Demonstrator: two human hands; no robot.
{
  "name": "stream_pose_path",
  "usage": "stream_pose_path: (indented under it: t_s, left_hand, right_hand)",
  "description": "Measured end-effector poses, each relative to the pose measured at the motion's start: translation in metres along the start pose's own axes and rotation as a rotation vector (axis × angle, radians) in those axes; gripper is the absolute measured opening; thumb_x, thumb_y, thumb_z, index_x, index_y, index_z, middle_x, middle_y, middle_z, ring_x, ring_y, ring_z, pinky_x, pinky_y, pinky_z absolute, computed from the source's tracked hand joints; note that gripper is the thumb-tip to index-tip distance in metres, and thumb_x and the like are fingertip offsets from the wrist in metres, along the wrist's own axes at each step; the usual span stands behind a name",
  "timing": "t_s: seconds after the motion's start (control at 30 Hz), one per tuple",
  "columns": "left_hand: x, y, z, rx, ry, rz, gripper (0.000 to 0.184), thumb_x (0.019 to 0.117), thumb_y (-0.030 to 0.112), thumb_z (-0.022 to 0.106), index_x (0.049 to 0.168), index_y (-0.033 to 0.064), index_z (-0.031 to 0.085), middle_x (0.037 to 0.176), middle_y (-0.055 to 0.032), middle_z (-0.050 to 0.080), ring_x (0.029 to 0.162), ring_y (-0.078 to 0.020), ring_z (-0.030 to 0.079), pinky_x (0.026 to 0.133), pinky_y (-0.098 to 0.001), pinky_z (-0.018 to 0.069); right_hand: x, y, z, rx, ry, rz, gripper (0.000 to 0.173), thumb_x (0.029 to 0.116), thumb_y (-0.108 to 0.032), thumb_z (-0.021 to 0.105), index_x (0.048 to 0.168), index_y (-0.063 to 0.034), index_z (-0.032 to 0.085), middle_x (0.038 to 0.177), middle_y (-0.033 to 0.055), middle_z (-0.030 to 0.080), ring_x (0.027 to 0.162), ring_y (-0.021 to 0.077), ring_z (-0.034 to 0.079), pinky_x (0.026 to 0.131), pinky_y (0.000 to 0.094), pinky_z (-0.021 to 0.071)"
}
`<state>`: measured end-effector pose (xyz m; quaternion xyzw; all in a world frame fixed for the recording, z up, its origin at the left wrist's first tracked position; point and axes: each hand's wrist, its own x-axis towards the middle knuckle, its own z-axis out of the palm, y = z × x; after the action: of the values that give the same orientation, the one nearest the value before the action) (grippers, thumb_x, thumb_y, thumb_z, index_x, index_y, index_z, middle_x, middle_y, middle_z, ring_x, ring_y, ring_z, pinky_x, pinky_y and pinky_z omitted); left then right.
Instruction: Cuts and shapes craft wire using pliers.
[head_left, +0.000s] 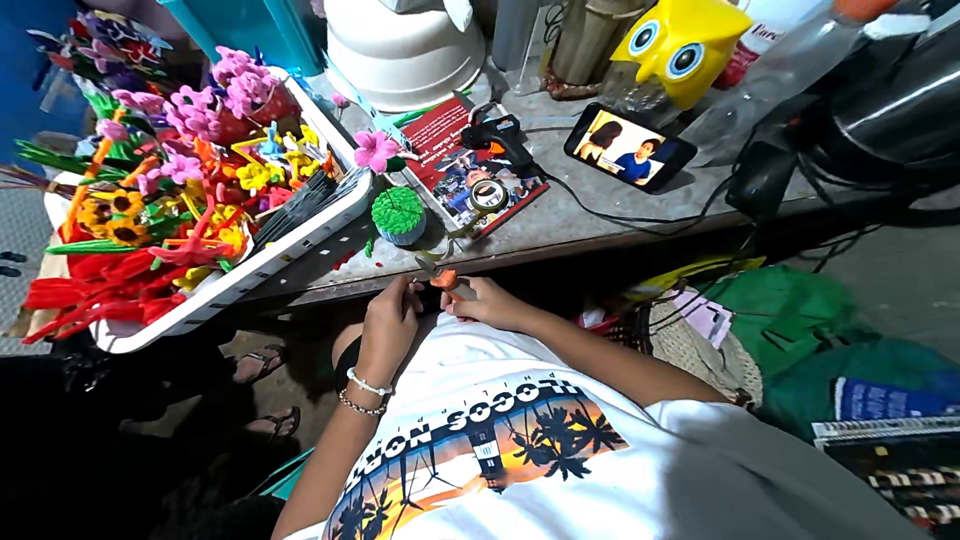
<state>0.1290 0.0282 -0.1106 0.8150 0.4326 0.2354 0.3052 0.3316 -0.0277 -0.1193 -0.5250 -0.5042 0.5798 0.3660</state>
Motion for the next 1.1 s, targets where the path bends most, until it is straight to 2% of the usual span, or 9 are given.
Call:
stream_pose_path:
  t_s: [0.2,0.33,0.5,0.63,0.77,0.83,0.93,1.03,1.1]
  left_hand:
    - [0.008,-0.024,0.011,-0.227,0.124,0.083,0.027,0.1080,0.012,0.044,0.106,0.0006,0.068,0.074,0.0049,0.065,0.065,0.0013,0.059,0.065,-0.0178,0.0514]
    - [0.009,-0.024,0.011,-0.260,0.126,0.071,0.027,0.1083,0.011,0.043,0.107,0.0000,0.067,0.074,0.0054,0.065,0.064,0.0015,0.058,0.065,-0.0174,0.0514]
    - [0.010,-0.025,0.013,-0.273,0.138,0.064,0.027,0.1081,0.011,0.042,0.107,0.0002,0.067,0.072,0.0057,0.064,0.063,0.0011,0.058,0.063,-0.0179,0.0516]
    - [0.010,-0.022,0.013,-0.252,0.142,0.064,0.027,0.1079,0.010,0.042,0.107,-0.0012,0.067,0.073,0.0041,0.065,0.063,0.0003,0.060,0.064,-0.0183,0.0529]
    - [0.010,-0.023,0.014,-0.246,0.151,0.064,0.028,0.1083,0.011,0.042,0.107,-0.0015,0.067,0.072,0.0045,0.064,0.063,0.0009,0.059,0.064,-0.0177,0.0525]
    - [0.009,-0.023,0.015,-0.250,0.155,0.073,0.028,0.1084,0.011,0.042,0.107,-0.0015,0.067,0.072,0.0050,0.064,0.062,0.0016,0.059,0.063,-0.0168,0.0523]
    - [0.009,-0.024,0.015,-0.253,0.155,0.075,0.027,0.1085,0.011,0.042,0.106,-0.0015,0.067,0.073,0.0049,0.064,0.062,0.0015,0.059,0.063,-0.0167,0.0521]
    - [0.008,-0.025,0.015,-0.243,0.151,0.081,0.027,0.1084,0.011,0.042,0.107,-0.0012,0.067,0.073,0.0049,0.064,0.062,0.0021,0.059,0.062,-0.0162,0.0517]
    - [0.008,-0.024,0.014,-0.237,0.155,0.087,0.027,0.1085,0.012,0.042,0.107,-0.0010,0.067,0.072,0.0050,0.064,0.062,0.0025,0.058,0.062,-0.0157,0.0513]
  right_hand:
    - [0.007,0.012,-0.005,0.200,-0.071,-0.013,0.010,0.0965,-0.014,0.060,0.101,-0.0063,0.064,0.075,-0.0072,0.062,0.060,-0.0001,0.056,0.058,0.0171,0.0478]
    - [0.010,0.017,-0.005,0.185,-0.084,-0.051,0.012,0.0965,-0.014,0.062,0.104,-0.0051,0.063,0.082,-0.0054,0.063,0.065,0.0008,0.057,0.062,0.0182,0.0496]
    - [0.010,0.020,-0.006,0.191,-0.087,-0.085,0.010,0.0968,-0.015,0.061,0.102,-0.0063,0.064,0.079,-0.0064,0.063,0.064,0.0007,0.057,0.062,0.0182,0.0491]
    - [0.002,0.019,-0.008,0.187,-0.058,-0.215,0.017,0.0970,-0.017,0.061,0.108,-0.0047,0.063,0.089,-0.0052,0.065,0.071,0.0011,0.059,0.068,0.0200,0.0518]
    - [-0.010,0.003,-0.011,0.274,-0.003,-0.245,0.025,0.0967,-0.018,0.062,0.117,-0.0048,0.060,0.077,-0.0076,0.062,0.062,0.0013,0.057,0.058,0.0182,0.0484]
    - [-0.015,-0.008,-0.016,0.231,0.053,-0.258,0.041,0.0972,-0.021,0.062,0.131,-0.0012,0.050,0.084,-0.0043,0.063,0.065,0.0024,0.058,0.058,0.0181,0.0494]
    - [-0.016,-0.023,-0.032,0.030,0.206,-0.305,0.052,0.0952,-0.020,0.063,0.139,-0.0006,0.044,0.097,0.0025,0.064,0.073,0.0061,0.059,0.065,0.0227,0.0498]
    - [-0.020,-0.043,-0.057,-0.247,0.404,-0.302,0.061,0.0924,-0.015,0.070,0.145,-0.0021,0.044,0.118,0.0140,0.067,0.100,0.0203,0.068,0.087,0.0402,0.0583]
    - [-0.020,-0.054,-0.077,-0.470,0.536,-0.272,0.065,0.0891,-0.015,0.076,0.146,-0.0016,0.047,0.134,0.0203,0.061,0.114,0.0309,0.065,0.096,0.0509,0.0547]
